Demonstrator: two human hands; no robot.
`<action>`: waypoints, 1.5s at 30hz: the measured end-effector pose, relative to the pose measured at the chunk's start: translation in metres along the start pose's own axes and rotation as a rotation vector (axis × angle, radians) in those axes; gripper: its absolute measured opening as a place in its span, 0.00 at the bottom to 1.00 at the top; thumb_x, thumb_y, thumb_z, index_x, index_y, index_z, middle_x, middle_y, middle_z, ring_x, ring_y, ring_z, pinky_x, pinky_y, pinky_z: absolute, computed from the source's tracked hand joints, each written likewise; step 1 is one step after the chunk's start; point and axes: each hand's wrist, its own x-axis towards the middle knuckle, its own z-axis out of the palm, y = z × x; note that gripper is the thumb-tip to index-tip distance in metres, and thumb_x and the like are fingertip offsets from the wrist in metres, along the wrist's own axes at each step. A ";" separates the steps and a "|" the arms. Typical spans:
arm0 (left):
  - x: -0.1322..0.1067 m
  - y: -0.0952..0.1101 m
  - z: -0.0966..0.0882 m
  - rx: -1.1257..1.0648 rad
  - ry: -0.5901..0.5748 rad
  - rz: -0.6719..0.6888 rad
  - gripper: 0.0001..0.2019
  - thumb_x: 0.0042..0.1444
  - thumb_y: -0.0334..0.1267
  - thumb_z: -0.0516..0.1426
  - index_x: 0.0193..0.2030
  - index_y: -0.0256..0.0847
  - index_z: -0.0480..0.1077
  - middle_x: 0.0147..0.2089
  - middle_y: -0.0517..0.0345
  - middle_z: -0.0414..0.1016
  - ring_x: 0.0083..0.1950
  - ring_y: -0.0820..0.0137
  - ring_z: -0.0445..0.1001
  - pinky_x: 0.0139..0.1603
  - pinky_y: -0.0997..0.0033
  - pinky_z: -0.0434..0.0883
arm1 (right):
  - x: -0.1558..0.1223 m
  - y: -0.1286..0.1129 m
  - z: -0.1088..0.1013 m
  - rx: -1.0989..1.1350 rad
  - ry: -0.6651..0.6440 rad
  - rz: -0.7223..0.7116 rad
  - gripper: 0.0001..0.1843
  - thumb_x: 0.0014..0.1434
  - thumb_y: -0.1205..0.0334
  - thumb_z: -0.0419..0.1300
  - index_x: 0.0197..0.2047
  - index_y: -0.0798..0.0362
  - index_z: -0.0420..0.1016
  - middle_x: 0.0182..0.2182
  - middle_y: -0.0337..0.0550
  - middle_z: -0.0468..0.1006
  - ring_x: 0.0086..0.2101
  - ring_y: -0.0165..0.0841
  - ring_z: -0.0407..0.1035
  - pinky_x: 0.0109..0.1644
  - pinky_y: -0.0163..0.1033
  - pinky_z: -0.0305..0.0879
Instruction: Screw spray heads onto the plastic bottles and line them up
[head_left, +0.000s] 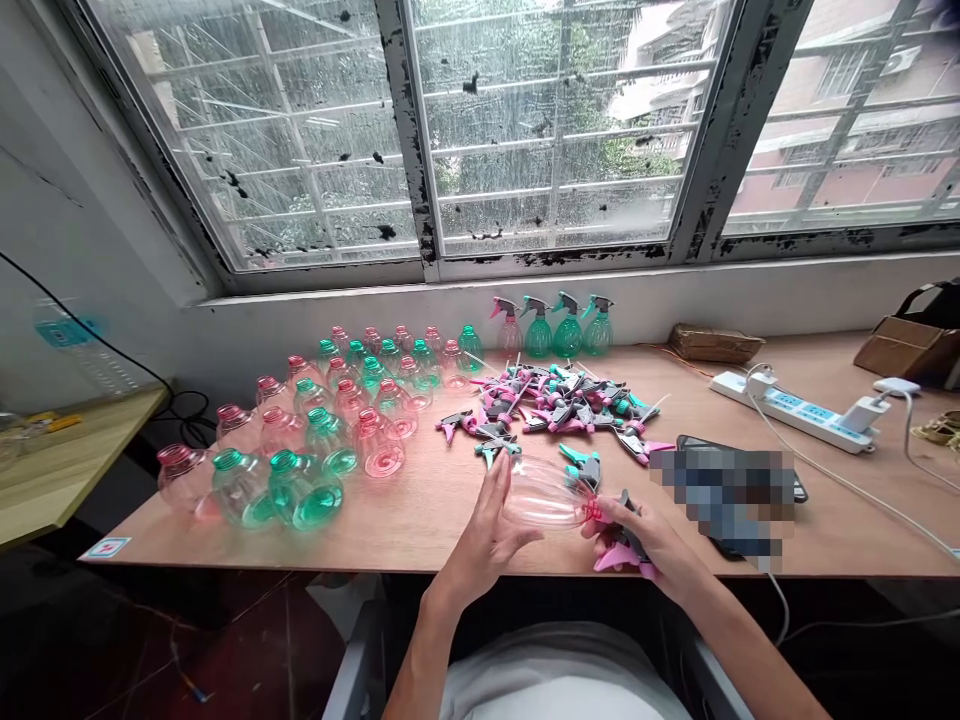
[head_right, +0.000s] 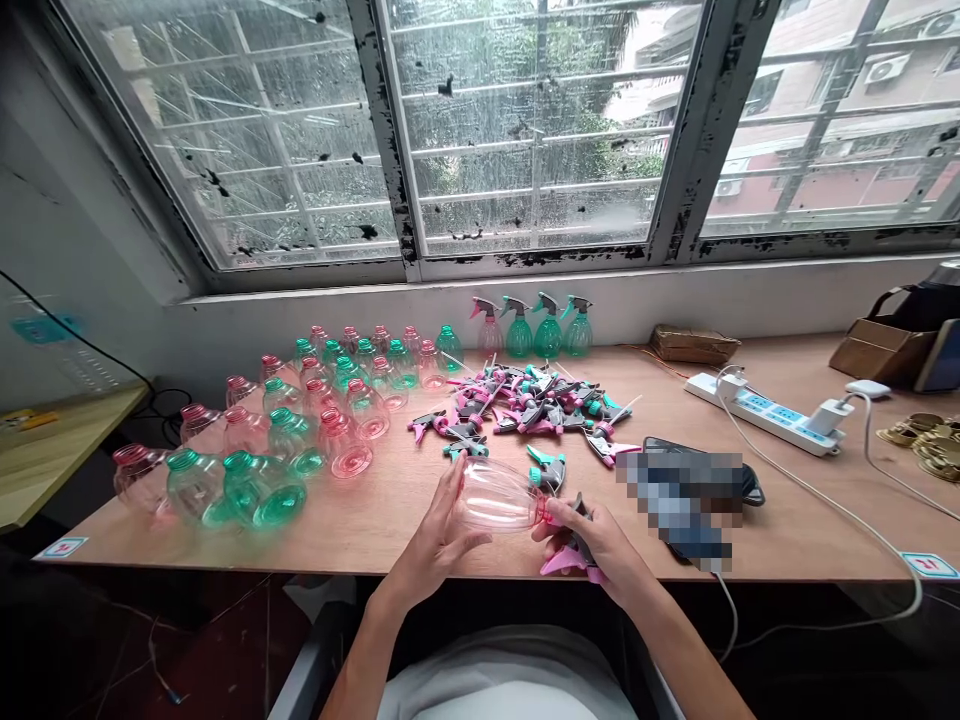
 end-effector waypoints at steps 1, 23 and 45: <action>-0.001 0.003 0.001 0.035 0.013 0.018 0.43 0.61 0.43 0.65 0.77 0.61 0.45 0.81 0.54 0.47 0.81 0.50 0.43 0.79 0.43 0.44 | -0.002 -0.001 -0.001 0.008 0.000 0.015 0.22 0.60 0.44 0.68 0.34 0.57 0.84 0.27 0.46 0.84 0.22 0.31 0.75 0.23 0.34 0.76; 0.067 0.085 -0.084 0.184 0.283 0.454 0.40 0.49 0.50 0.72 0.66 0.48 0.63 0.73 0.46 0.64 0.76 0.48 0.59 0.75 0.42 0.59 | 0.032 -0.113 0.060 -0.021 -0.039 -0.557 0.19 0.51 0.48 0.77 0.37 0.50 0.78 0.28 0.42 0.87 0.29 0.41 0.82 0.35 0.45 0.83; 0.061 0.083 -0.093 0.161 0.345 0.425 0.19 0.65 0.47 0.61 0.61 0.50 0.67 0.77 0.51 0.56 0.79 0.52 0.51 0.76 0.38 0.55 | 0.014 -0.122 0.077 -0.383 0.039 -0.714 0.15 0.59 0.48 0.71 0.38 0.51 0.82 0.31 0.44 0.85 0.29 0.37 0.75 0.29 0.37 0.71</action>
